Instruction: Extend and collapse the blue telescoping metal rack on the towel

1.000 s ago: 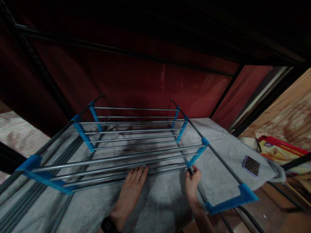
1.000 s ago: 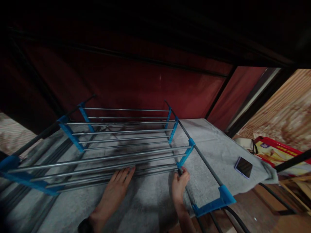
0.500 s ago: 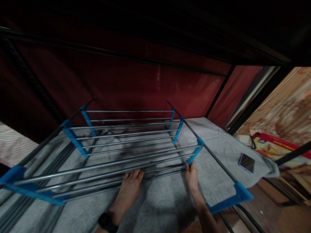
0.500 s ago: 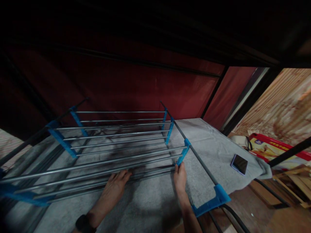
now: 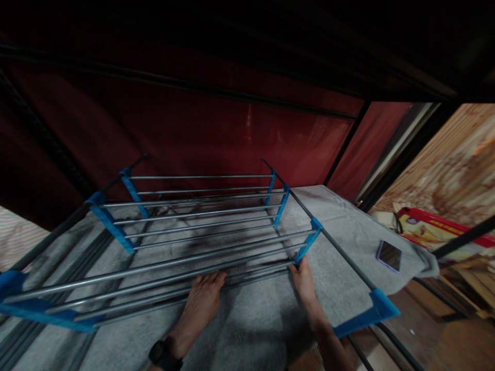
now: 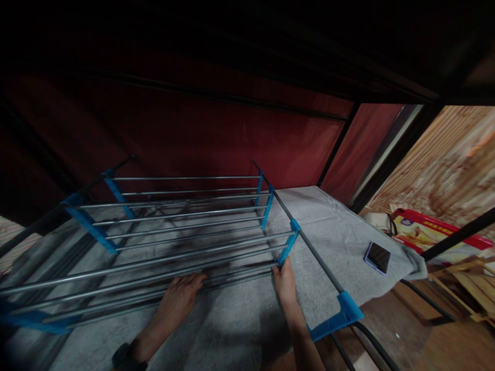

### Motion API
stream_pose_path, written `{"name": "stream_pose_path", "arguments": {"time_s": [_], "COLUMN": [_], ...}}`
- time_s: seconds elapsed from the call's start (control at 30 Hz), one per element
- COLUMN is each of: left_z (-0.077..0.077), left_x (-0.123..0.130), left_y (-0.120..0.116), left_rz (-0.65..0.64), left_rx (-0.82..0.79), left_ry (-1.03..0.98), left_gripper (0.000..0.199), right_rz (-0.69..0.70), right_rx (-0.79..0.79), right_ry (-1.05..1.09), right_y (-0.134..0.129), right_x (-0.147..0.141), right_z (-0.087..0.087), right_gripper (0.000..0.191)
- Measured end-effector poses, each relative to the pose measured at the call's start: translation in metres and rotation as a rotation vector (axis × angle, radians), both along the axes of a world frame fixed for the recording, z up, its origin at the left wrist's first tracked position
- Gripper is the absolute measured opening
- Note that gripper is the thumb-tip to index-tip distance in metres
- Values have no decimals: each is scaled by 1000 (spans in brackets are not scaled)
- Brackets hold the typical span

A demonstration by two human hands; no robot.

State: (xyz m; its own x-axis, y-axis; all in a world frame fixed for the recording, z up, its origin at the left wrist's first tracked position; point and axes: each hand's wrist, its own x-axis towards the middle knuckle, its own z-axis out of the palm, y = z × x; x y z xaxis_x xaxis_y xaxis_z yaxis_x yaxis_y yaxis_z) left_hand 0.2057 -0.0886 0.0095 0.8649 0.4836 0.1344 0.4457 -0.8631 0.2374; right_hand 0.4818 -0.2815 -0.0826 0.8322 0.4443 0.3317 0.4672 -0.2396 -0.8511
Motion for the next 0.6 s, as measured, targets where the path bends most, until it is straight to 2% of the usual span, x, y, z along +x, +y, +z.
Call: {"name": "stream_pose_path", "arguments": {"time_s": [0.17,0.37,0.6], "left_z": [6,13,22], "left_x": [0,0,1], "left_y": [3,4,5], "left_rz": [10,13,31], "left_rx": [-1,-36,-98], "left_ry": [-1,30,44], "left_gripper": [43,41,39], "right_rz": [-107,-154,-190], "right_rx": [-94,-180,-233], "right_ry": [-3,-39,-53], "right_y": [2,3,7], "right_x": [2,3,4], "right_z": [1,4,7], "right_gripper": [42,40,51]}}
